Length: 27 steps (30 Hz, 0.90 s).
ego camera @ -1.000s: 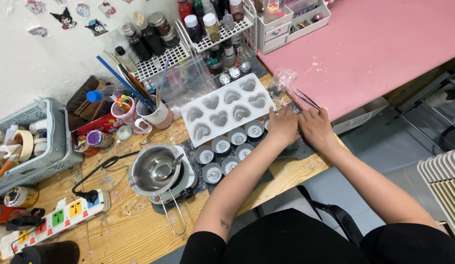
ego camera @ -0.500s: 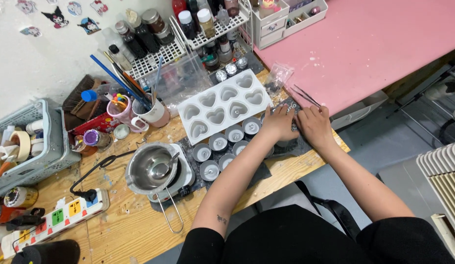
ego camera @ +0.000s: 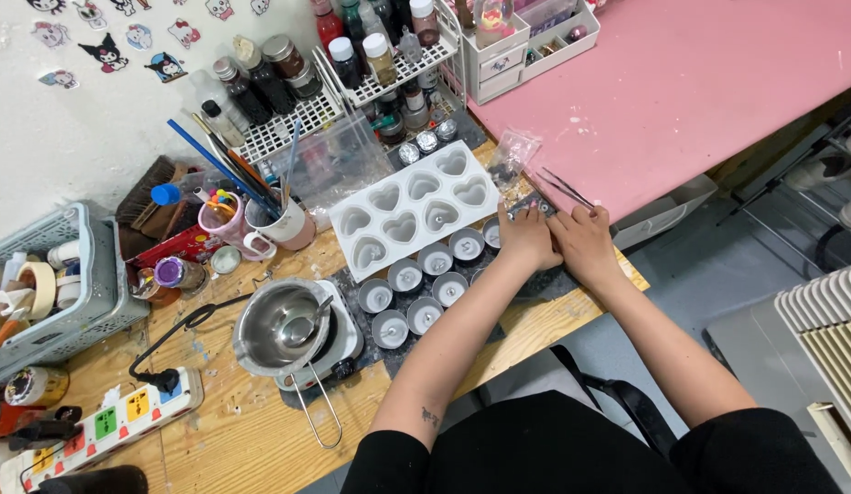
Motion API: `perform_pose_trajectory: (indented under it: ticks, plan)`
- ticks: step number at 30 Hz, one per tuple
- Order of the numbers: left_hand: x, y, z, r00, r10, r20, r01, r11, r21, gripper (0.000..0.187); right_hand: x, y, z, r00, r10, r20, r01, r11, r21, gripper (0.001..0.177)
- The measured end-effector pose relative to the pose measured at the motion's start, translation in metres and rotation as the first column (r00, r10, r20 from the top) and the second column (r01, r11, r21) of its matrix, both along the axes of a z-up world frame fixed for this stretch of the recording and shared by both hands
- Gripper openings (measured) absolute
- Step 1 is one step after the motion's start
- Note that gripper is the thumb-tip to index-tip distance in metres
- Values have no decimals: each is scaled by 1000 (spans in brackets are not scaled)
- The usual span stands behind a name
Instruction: Placing wick tabs and wicks into candle containers on a workbench.
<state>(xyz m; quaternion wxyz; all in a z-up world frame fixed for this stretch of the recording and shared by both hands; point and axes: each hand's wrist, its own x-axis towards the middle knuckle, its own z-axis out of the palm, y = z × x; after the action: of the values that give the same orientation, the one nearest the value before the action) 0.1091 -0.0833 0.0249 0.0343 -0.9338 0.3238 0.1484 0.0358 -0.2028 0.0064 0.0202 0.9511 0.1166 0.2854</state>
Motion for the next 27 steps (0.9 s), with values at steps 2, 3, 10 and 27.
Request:
perform_pose_trajectory:
  ticks: [2,3,10,27]
  plan:
    - [-1,-3,-8,1000,12,15,-12,1000,-5,96,-1,-2,-3,1000,22,-8,-22,999,28,13]
    - [-1,-4,-11,999,24,33,-23,1000,-10,92,-1,-4,-3,999,43,-13,-43,998,55,15]
    - [-4,-6,3,999,43,30,-45,998,50,97,-13,-3,2,998,53,-17,-52,995,83,20]
    - [0,-3,-5,997,70,-22,-69,997,18,87,-21,-11,-14,997,73,31,-77,785,615,7]
